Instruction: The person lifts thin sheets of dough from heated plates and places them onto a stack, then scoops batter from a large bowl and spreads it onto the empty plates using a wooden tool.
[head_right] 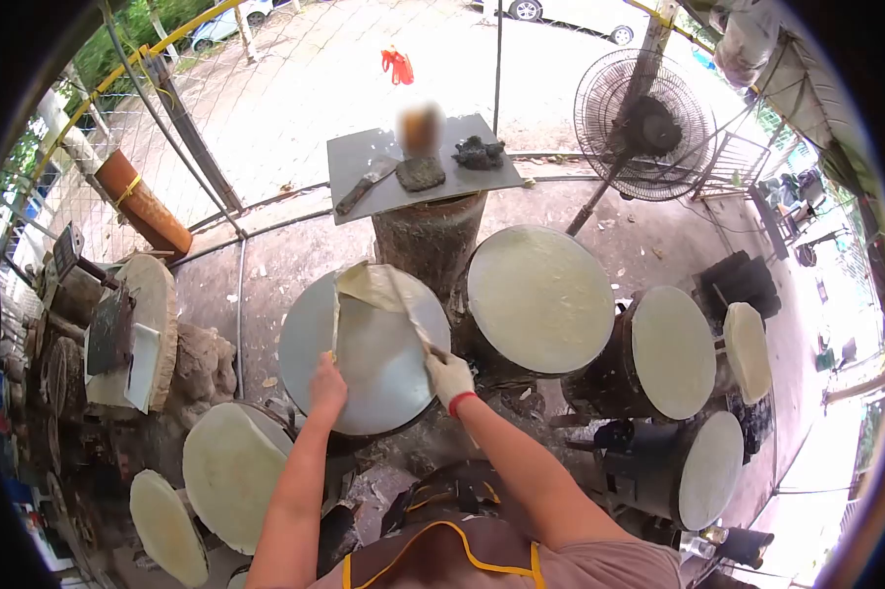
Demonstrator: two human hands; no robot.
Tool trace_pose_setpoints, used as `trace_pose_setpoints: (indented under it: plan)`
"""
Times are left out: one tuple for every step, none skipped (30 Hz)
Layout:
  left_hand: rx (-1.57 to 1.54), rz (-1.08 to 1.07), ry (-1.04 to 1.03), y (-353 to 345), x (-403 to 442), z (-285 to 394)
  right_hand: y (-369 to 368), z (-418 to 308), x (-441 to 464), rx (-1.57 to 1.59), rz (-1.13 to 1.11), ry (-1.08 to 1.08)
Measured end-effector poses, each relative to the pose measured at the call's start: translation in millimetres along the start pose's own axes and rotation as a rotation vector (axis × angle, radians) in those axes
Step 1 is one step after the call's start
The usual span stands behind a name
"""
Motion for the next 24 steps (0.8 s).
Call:
trace_pose_setpoints:
  plan:
    - [0.003, 0.008, -0.022, 9, -3, -6, 11, -1, -3, -0.070, 0.099, 0.163]
    - [0.001, 0.023, -0.038, 14, -3, -9, 9, 45, 12, 0.154, 0.170, 0.153]
    - [0.017, 0.051, -0.046, 17, -6, -14, 0, 34, -11, 0.221, 0.225, 0.015]
    - [0.040, 0.075, -0.056, 19, -9, -19, -14, 8, -28, -0.066, 0.136, -0.014]
    - [0.063, 0.098, -0.067, 21, -11, -21, -26, -29, -43, -0.353, 0.045, -0.043]
    - [0.072, 0.106, -0.058, 23, -13, -24, -51, -42, -31, -0.281, -0.054, 0.097]
    - [0.083, 0.116, -0.050, 25, -14, -27, -54, -35, -25, -0.158, -0.103, 0.013]
    - [0.093, 0.130, -0.044, 30, -13, -29, -54, -39, -24, -0.035, -0.153, -0.068]
    - [0.093, 0.124, -0.024, 40, -15, -31, -55, -38, -26, 0.087, -0.203, -0.149]
    - [0.092, 0.117, -0.004, 53, -19, -34, -34, -44, -21, -0.050, -0.061, 0.053]
    - [0.087, 0.113, 0.018, 60, -20, -37, -18, -28, -18, 0.020, 0.069, 0.031]
    - [0.092, 0.128, 0.020, 63, -21, -42, -18, -22, -21, -0.065, 0.109, 0.001]
    - [0.104, 0.132, 0.018, 64, -26, -50, -20, -14, -25, -0.146, 0.154, -0.040]
    - [0.115, 0.139, 0.013, 65, -28, -54, -43, -23, -23, -0.278, 0.075, 0.067]
    - [0.122, 0.138, 0.024, 66, -31, -56, -69, -31, -16, -0.412, -0.007, 0.177]
    - [0.133, 0.134, 0.035, 69, -35, -58, -95, -22, 2, -0.239, -0.148, 0.203]
    - [0.145, 0.132, 0.044, 72, -38, -61, -92, -30, -4, -0.182, -0.205, 0.096]
    - [0.159, 0.162, 0.039, 76, -40, -66, -78, -52, -20, -0.128, -0.262, -0.012]
    - [0.169, 0.192, 0.036, 80, -43, -74, -65, -58, -30, -0.076, -0.317, -0.120]
    - [0.180, 0.220, 0.033, 83, -46, -81, -55, -35, -7, 0.025, -0.269, -0.033]
    - [0.188, 0.221, 0.034, 86, -48, -84, -51, -30, -3, -0.040, -0.188, 0.021]
    - [0.200, 0.218, 0.035, 92, -54, -86, -48, -26, -3, -0.102, -0.108, 0.072]
    - [0.215, 0.217, 0.033, 96, -57, -87, -48, -27, -1, -0.158, -0.027, 0.124]
    - [0.206, 0.219, 0.032, 97, -60, -87, -70, -47, -2, -0.435, -0.043, 0.320]
Point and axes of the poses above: each hand's wrist, its own x-axis towards the middle knuckle, its own y-axis out of the back of the hand, z = x × y, the point moved 10 cm from there along x, towards the middle knuckle, and after that the axes turned 6 degrees about z, right-handed, at the moved point
